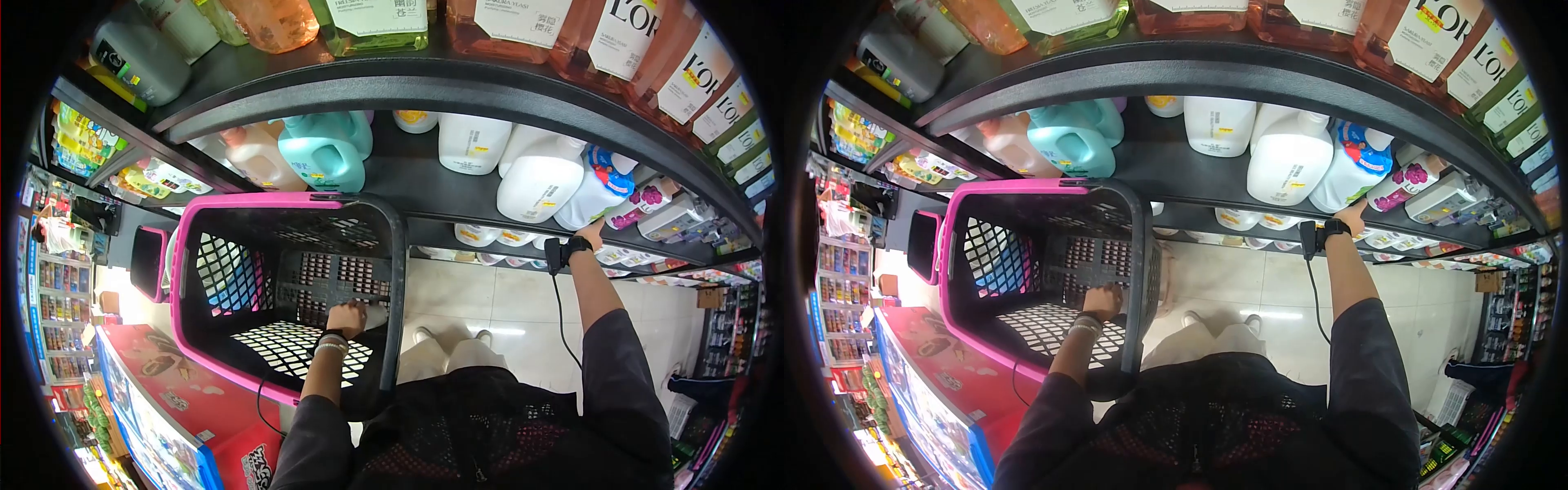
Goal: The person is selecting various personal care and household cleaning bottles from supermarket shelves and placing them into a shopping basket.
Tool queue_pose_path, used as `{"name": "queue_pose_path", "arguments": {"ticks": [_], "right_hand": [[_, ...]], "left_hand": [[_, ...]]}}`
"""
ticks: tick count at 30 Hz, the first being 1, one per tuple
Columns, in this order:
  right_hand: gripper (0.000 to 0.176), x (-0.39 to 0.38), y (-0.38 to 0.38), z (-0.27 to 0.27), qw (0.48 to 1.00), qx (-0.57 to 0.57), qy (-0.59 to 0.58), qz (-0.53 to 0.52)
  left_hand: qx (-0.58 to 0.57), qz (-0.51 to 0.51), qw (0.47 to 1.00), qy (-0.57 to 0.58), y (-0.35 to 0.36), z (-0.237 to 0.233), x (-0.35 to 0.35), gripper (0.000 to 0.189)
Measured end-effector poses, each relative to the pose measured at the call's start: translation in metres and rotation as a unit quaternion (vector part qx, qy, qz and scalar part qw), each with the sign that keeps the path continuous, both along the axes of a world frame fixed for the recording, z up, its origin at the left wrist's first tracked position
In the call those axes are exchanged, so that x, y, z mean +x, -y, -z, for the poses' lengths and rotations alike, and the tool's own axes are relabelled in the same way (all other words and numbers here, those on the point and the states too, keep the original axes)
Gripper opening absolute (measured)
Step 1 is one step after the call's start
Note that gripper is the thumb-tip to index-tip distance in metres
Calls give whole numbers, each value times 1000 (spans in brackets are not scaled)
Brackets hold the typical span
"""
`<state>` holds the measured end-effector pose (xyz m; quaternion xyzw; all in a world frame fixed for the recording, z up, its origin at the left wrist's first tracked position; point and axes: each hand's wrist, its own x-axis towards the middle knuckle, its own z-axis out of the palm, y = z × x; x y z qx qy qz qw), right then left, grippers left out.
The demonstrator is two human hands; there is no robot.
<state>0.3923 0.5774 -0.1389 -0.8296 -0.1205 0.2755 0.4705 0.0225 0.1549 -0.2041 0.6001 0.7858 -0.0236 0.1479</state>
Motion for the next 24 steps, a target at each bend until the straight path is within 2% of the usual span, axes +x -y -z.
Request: {"name": "queue_pose_path", "arguments": {"ticks": [2,4,7,24], "right_hand": [[82,-1,1,-2,1000,-5,0,4],[83,-1,4,-5,997,-3,69,-44],[83,0,1,-3,1000,-25,3,-2],[85,-3,5,-12,1000,-15,21,-14]], "left_hand": [[-5,-7,1000,-1,0,-1,1,15],[-9,-13,1000,-2,0,-3,1,13],[5,7,1000,-6,-1,-3,0,17],[-7,-3,1000,-6,-1,0,0,18]]}}
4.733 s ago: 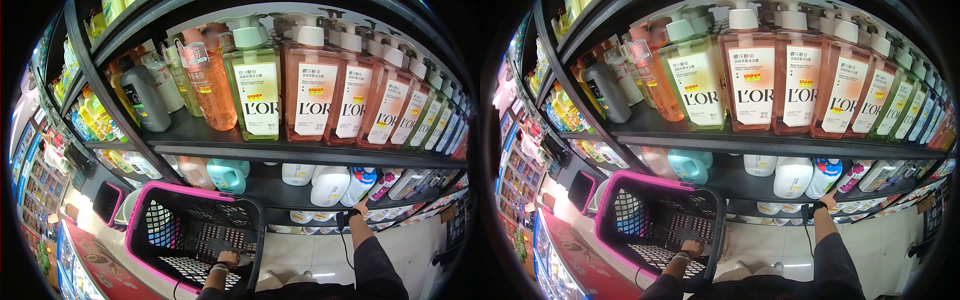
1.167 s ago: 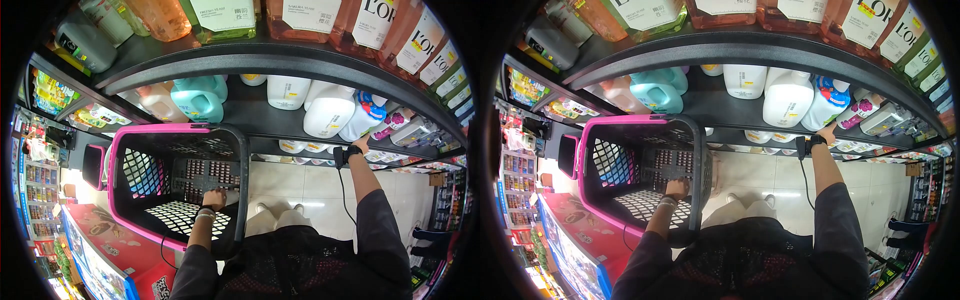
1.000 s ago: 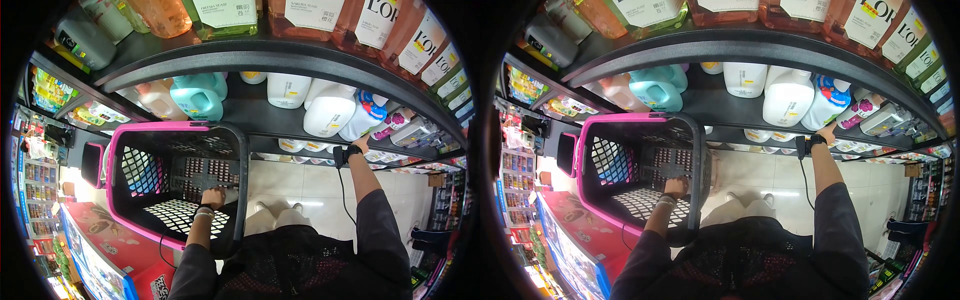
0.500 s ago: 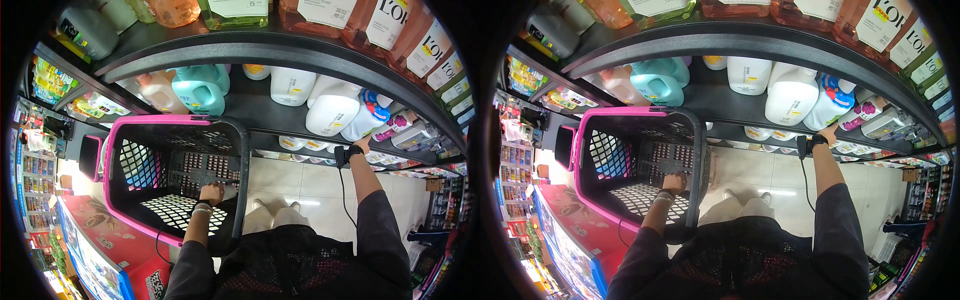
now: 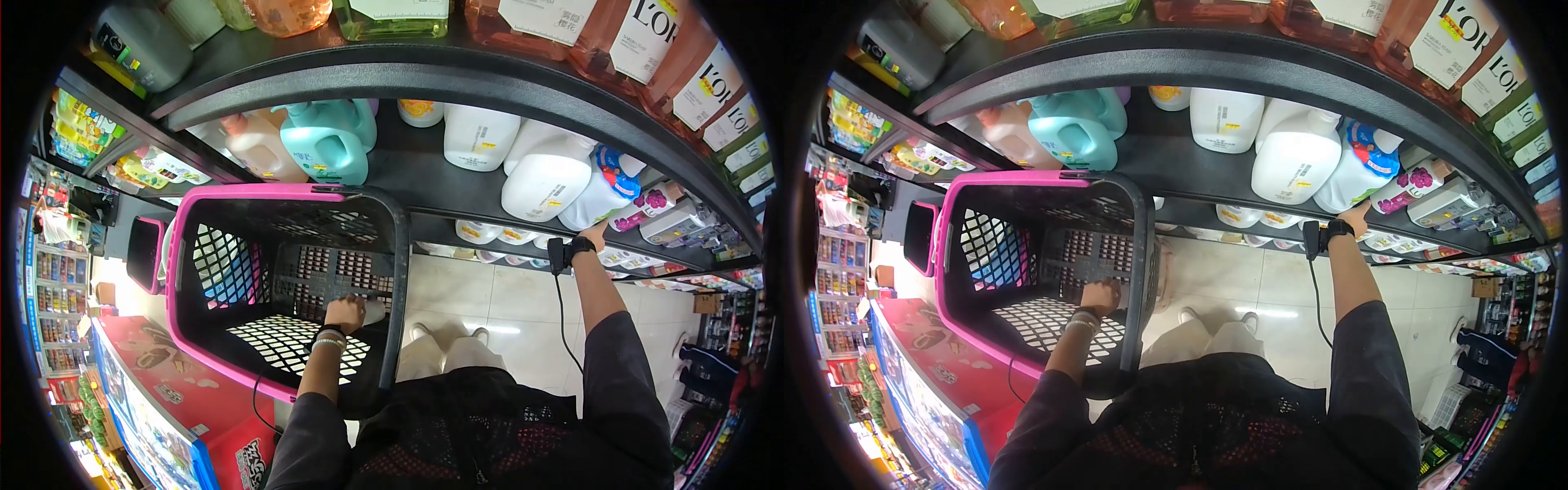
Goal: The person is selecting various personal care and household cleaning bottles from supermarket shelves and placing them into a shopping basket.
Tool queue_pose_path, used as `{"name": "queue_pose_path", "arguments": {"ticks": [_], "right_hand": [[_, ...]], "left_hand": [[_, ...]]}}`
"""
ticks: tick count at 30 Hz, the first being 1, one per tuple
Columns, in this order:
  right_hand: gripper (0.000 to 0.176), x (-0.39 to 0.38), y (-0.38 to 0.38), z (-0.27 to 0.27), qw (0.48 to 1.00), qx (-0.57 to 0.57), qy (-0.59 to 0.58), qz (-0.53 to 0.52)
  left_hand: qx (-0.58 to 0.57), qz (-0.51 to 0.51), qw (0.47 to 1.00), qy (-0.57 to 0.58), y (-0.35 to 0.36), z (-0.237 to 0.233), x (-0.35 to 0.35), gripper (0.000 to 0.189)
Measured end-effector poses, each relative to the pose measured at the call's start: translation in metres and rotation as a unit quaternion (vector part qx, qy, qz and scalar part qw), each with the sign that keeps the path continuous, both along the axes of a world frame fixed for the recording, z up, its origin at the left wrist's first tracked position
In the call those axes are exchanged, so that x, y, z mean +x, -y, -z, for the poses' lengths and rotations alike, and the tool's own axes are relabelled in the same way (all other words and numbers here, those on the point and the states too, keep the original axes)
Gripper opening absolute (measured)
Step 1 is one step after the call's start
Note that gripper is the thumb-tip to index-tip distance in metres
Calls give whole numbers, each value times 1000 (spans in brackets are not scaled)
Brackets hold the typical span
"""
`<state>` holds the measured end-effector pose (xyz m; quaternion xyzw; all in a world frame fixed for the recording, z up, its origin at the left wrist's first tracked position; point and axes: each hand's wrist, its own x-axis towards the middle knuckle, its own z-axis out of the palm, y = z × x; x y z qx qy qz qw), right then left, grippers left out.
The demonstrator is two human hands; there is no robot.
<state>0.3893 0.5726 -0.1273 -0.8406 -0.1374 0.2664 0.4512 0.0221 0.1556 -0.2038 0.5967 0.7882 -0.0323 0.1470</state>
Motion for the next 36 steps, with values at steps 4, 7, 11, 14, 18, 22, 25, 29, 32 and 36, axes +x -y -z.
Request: {"name": "queue_pose_path", "arguments": {"ticks": [4,7,11,14,18,22,25,29,32,36], "right_hand": [[85,-1,1,-1,1000,10,12,-8],[85,1,0,0,1000,0,2,-9],[84,1,0,0,1000,0,-3,-16],[84,-1,1,-1,1000,7,9,-12],[84,5,-5,9,1000,-5,2,-11],[78,8,0,11,995,6,46,-84],[66,13,-8,19,996,-11,47,-69],[61,21,-10,29,972,-44,157,-168],[62,29,-20,45,980,-32,149,-129],[82,3,-1,4,999,-9,2,-35]], "left_hand": [[1,0,1000,7,0,2,-1,18],[1,2,1000,6,1,3,-1,18],[14,4,1000,3,0,2,-2,17],[4,0,1000,2,-1,1,-1,17],[-3,-2,1000,3,-2,-5,0,17],[-7,-10,1000,4,-3,-3,-1,17],[-8,-10,1000,6,-3,-4,-1,16],[-11,-24,1000,13,-4,-6,0,16],[6,-11,1000,23,-2,-2,-3,16],[29,-21,999,26,-3,-2,-3,10]]}}
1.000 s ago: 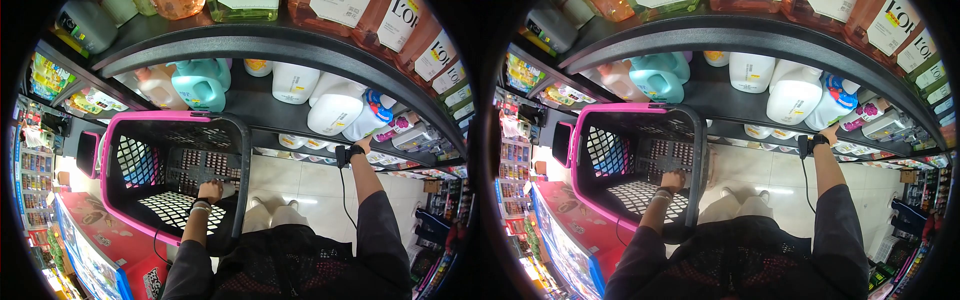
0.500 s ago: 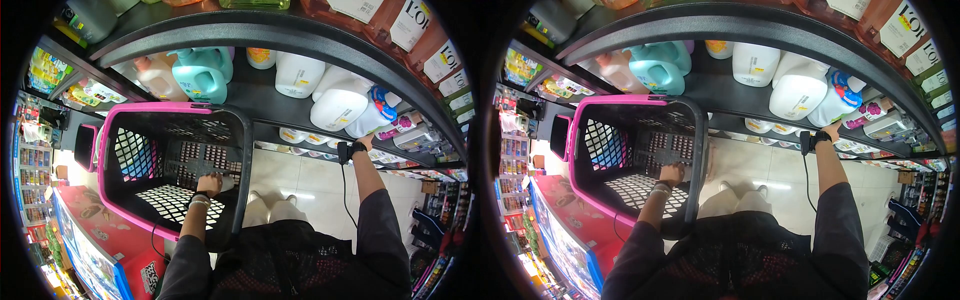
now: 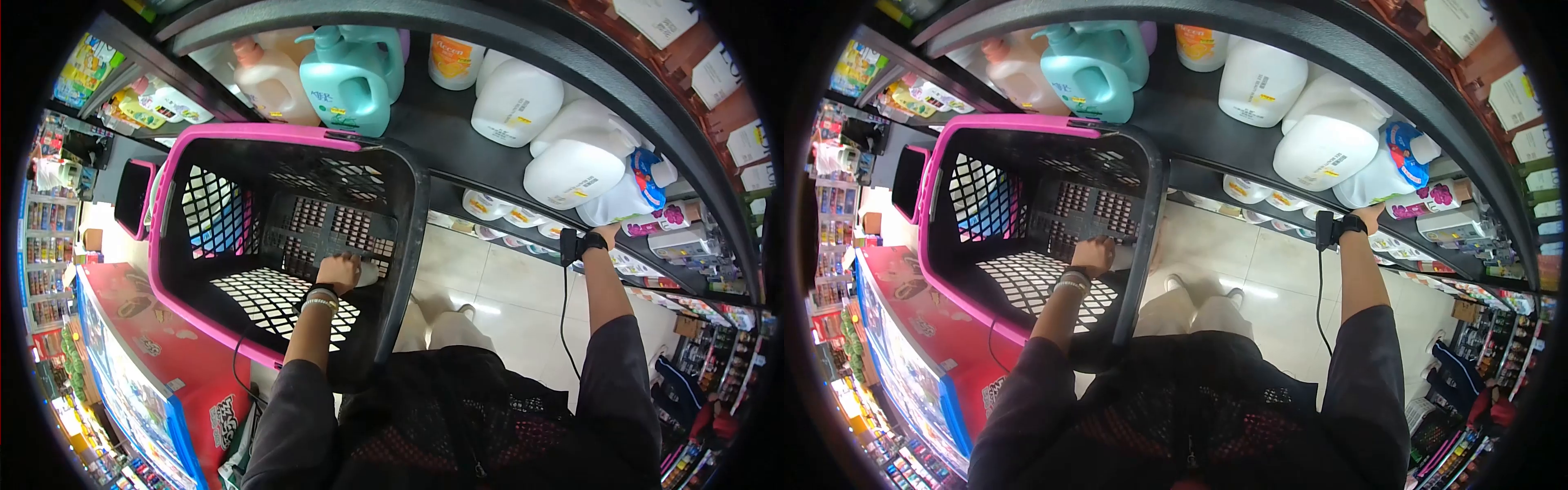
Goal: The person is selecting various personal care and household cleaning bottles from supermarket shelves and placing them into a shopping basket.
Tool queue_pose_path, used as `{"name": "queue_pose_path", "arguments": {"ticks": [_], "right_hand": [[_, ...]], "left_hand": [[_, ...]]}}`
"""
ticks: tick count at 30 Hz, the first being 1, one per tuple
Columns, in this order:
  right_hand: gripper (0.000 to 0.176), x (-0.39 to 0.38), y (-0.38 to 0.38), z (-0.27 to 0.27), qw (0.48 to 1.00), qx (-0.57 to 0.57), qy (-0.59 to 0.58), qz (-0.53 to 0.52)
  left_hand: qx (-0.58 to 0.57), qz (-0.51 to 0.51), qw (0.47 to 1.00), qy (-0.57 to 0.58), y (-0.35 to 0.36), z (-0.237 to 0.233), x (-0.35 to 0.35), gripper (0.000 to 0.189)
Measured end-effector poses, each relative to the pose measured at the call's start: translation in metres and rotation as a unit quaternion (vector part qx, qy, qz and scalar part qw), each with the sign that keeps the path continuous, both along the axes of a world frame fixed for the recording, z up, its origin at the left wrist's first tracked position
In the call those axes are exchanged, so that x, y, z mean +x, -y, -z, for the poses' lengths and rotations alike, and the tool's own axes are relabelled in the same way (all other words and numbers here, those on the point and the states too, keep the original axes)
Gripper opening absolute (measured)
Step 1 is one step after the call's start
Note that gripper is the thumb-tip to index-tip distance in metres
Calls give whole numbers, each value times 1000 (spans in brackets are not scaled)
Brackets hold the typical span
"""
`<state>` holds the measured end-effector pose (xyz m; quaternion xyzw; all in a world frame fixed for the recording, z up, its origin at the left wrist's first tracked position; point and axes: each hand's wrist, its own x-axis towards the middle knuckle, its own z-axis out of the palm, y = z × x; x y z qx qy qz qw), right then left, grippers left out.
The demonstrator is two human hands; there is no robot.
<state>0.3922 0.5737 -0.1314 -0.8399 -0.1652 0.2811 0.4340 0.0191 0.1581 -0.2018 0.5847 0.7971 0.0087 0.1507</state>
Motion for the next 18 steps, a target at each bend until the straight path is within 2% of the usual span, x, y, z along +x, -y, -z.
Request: {"name": "queue_pose_path", "arguments": {"ticks": [4,7,10,13,18], "right_hand": [[84,-11,12,-15,1000,15,19,-6],[83,-2,3,-6,1000,11,9,-12],[75,17,-12,18,1000,-10,-5,-27],[57,29,-18,35,979,-14,147,-139],[72,5,1,-1,994,-17,65,-90]], "left_hand": [[6,-10,1000,-1,-2,-1,0,11],[2,-13,1000,0,-3,-6,0,12],[4,-22,1000,-1,-1,3,-1,12],[16,-15,1000,-10,-1,1,0,10],[-6,-12,1000,8,-2,-1,-1,16]]}}
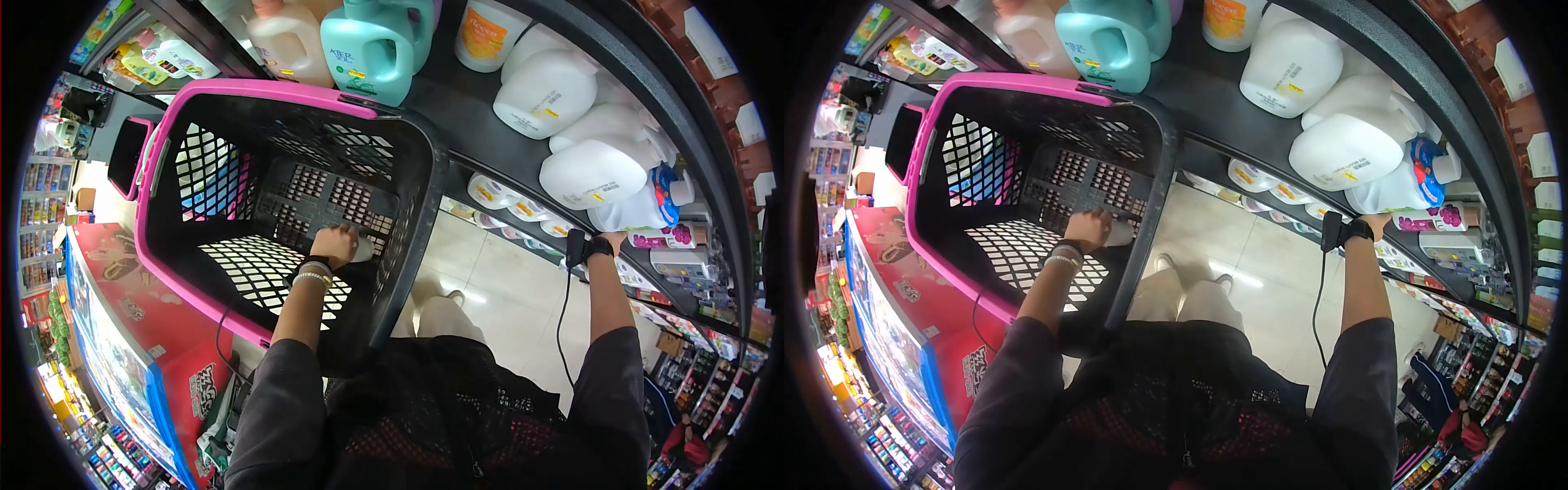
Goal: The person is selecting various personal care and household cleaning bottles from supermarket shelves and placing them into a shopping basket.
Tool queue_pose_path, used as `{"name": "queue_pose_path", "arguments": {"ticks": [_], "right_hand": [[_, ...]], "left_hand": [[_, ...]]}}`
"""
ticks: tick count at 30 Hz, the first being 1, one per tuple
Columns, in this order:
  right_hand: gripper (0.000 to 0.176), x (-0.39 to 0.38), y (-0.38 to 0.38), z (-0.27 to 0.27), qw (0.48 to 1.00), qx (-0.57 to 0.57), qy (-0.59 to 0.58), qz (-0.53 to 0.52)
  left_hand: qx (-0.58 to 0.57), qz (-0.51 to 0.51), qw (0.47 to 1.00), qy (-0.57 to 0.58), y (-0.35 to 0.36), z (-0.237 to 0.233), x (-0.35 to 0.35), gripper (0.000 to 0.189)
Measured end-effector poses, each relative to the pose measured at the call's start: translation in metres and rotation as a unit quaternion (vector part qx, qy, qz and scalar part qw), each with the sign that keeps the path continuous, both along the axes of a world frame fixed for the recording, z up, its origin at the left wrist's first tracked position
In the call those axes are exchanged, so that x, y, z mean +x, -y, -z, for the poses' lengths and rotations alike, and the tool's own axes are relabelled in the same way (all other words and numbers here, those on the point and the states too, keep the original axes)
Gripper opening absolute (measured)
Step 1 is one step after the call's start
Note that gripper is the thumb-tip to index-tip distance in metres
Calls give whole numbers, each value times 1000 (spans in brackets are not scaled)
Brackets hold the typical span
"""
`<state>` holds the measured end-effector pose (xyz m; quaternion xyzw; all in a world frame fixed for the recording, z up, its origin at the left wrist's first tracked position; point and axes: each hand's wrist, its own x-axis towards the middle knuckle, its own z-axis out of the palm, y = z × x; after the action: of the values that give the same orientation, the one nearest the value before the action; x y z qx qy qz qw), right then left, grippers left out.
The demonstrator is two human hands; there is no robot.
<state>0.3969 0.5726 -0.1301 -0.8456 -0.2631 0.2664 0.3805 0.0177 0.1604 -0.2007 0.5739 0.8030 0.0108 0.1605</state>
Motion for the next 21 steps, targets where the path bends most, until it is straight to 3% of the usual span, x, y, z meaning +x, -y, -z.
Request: {"name": "queue_pose_path", "arguments": {"ticks": [4,8,12,14,18,21], "right_hand": [[86,-4,-2,-3,995,14,-57,77],[79,-15,11,-20,1000,-3,16,-5],[67,4,1,4,989,5,112,-100],[68,8,-4,5,998,-31,3,-51],[67,3,-2,1,999,-21,0,-40],[72,5,-7,7,997,-10,-55,53]], "left_hand": [[1,3,1000,-4,1,1,0,16],[20,7,1000,-3,3,5,-1,16],[28,5,1000,-10,2,5,-1,15],[28,4,999,-15,3,5,0,15],[25,5,1000,-13,3,8,-1,14],[24,10,1000,-11,3,7,-1,14]]}}
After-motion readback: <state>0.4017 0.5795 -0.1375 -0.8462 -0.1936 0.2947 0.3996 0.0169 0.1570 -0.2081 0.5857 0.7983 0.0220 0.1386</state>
